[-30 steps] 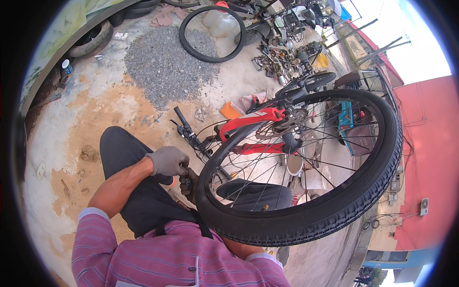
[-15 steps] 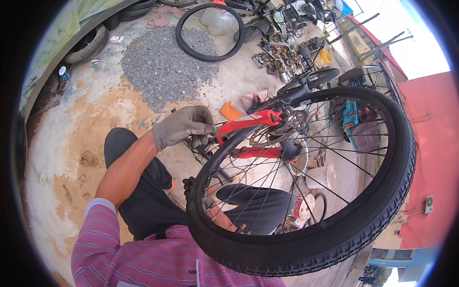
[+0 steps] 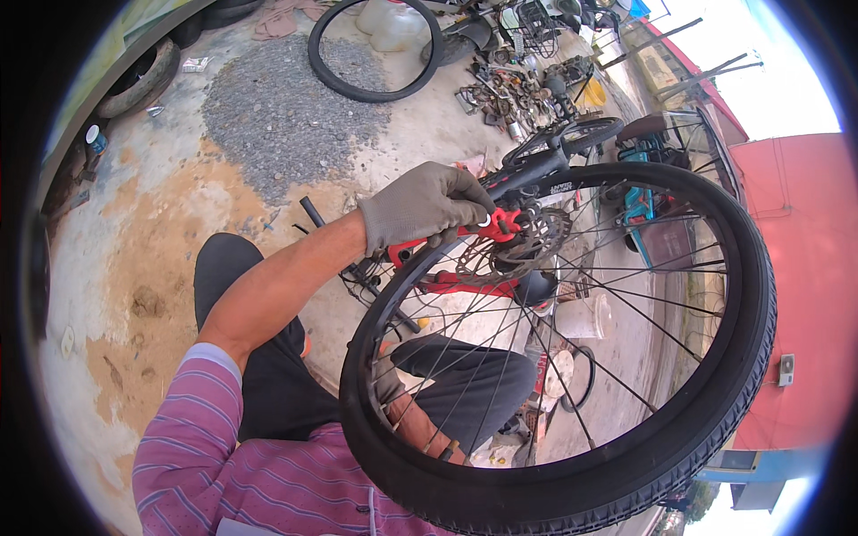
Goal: The person uses a red tool to adjust the rear hub of a bicycle wheel. They repeatedly tighten and loosen the hub, rotate the wheel to check alignment, and make small adjustments throughout the clip.
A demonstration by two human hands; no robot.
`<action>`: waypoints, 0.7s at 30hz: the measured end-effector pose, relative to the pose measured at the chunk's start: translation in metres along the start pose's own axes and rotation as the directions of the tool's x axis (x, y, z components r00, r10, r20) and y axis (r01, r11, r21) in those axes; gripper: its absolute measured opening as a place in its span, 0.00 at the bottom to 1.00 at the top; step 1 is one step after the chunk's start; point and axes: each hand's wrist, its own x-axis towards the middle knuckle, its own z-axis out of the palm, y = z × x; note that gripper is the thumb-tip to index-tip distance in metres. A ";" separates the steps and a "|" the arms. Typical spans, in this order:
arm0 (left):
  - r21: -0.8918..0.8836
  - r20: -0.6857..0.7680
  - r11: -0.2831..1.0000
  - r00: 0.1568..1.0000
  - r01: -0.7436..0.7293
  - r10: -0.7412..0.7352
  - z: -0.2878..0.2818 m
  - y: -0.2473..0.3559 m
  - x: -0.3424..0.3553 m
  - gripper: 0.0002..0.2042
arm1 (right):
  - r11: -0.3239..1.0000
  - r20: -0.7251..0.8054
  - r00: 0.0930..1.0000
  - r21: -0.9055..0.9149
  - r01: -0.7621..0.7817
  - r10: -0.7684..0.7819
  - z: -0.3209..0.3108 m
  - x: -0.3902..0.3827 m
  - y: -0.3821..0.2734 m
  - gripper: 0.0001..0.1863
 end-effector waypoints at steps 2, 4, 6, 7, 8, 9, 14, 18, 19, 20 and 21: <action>0.076 -0.010 0.997 1.000 -0.029 0.030 0.003 0.003 0.005 0.08 | 1.000 -0.015 1.000 -0.013 0.012 -0.012 0.000 0.000 -0.001 0.12; 0.106 -0.001 0.994 1.000 -0.026 0.026 0.004 0.006 0.008 0.08 | 1.000 -0.032 0.999 -0.019 0.018 -0.019 0.000 -0.001 -0.002 0.12; 0.124 0.019 0.992 0.999 -0.029 0.027 0.005 0.009 0.010 0.08 | 0.999 -0.047 0.999 -0.027 0.023 -0.024 -0.001 -0.001 -0.003 0.12; 0.124 0.037 0.991 0.999 -0.041 0.037 0.006 0.010 0.012 0.09 | 0.999 -0.054 0.998 -0.031 0.024 -0.026 -0.001 -0.002 -0.003 0.12; 0.131 0.055 0.990 0.997 -0.061 0.054 0.006 0.010 0.013 0.09 | 0.999 -0.061 0.998 -0.038 0.025 -0.027 -0.001 -0.002 -0.004 0.12; 0.148 0.063 0.987 0.997 -0.056 0.047 0.005 0.011 0.014 0.09 | 0.999 -0.068 0.997 -0.042 0.027 -0.030 -0.002 -0.002 -0.004 0.12; 0.120 0.019 0.991 0.998 -0.054 0.053 0.005 0.007 0.015 0.10 | 0.997 -0.100 0.994 -0.065 0.028 -0.035 -0.002 -0.003 -0.006 0.12; 0.131 -0.060 0.973 0.978 -0.190 0.199 0.015 -0.003 0.016 0.10 | 0.996 -0.132 0.990 -0.086 0.035 -0.046 -0.001 -0.004 -0.007 0.13; 0.197 -0.063 0.949 0.963 -0.247 0.263 0.018 -0.006 0.015 0.10 | 0.995 -0.141 0.989 -0.092 0.036 -0.049 -0.001 -0.004 -0.007 0.13; 0.270 -0.060 0.925 0.954 -0.269 0.294 0.019 -0.008 0.016 0.10 | 0.995 -0.149 0.988 -0.098 0.036 -0.051 -0.001 -0.004 -0.007 0.13; 0.231 -0.045 0.930 0.952 -0.284 0.302 0.018 -0.010 0.016 0.10 | 0.994 -0.158 0.986 -0.103 0.037 -0.053 0.000 -0.005 -0.007 0.13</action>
